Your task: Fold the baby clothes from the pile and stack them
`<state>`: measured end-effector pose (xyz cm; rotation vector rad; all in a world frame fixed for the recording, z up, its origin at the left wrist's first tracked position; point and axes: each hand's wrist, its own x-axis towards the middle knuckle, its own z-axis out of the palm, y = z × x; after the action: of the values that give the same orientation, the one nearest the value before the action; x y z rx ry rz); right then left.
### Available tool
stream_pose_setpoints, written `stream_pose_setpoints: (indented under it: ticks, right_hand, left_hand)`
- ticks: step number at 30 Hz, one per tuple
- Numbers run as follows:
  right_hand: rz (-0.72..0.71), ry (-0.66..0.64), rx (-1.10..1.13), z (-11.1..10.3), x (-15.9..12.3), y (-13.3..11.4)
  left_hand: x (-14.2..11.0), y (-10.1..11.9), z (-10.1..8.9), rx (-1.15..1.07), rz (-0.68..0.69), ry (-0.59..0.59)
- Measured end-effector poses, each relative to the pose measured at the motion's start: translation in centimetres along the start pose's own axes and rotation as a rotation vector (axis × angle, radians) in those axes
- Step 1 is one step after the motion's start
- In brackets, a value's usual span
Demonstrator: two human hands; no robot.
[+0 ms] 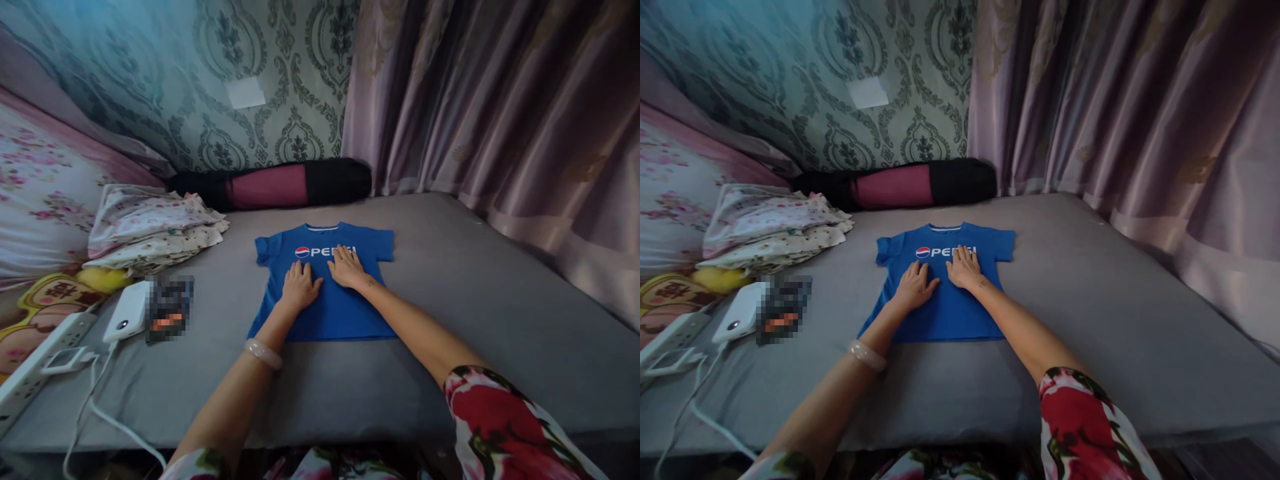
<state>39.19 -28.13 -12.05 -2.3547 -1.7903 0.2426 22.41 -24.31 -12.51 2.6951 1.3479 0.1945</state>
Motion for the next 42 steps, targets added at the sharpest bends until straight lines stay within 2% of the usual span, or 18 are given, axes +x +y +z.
stream_pose_setpoints:
  ticks: [7, 14, 19, 22, 26, 32, 36, 42]
  right_hand:
    - [0.115, 0.021, 0.034, 0.3, 4.3, 0.1]
    - [0.204, 0.044, 0.038, -0.1, 8.4, 0.7]
    - [0.229, 0.095, 0.043, 0.0, 10.2, 1.3]
    - [0.217, 0.125, 0.039, 0.1, 10.4, 1.5]
    - [0.191, 0.09, 0.035, 0.1, 9.8, 1.7]
    - [0.106, 0.024, 0.015, 0.1, 6.8, 2.0]
    - [0.082, -0.023, -0.007, -0.5, 5.3, 3.3]
    - [0.186, 0.013, -0.038, -1.4, 7.0, 6.3]
  left_hand:
    - [-2.4, 0.9, 1.8, -0.009, 0.019, 0.14]
    - [-2.6, 1.2, 1.2, 0.015, 0.015, 0.13]
    - [-2.6, 1.2, 1.3, 0.015, 0.019, 0.141]
    - [-2.6, 1.1, 1.4, 0.013, 0.016, 0.156]
    - [-2.5, 1.1, 1.4, 0.018, 0.014, 0.146]
    - [-2.7, 1.3, 1.2, 0.079, 0.003, 0.146]
    - [-2.8, 1.5, 1.0, 0.122, 0.0, 0.138]
    - [-2.8, 1.5, 0.9, 0.135, -0.008, 0.127]
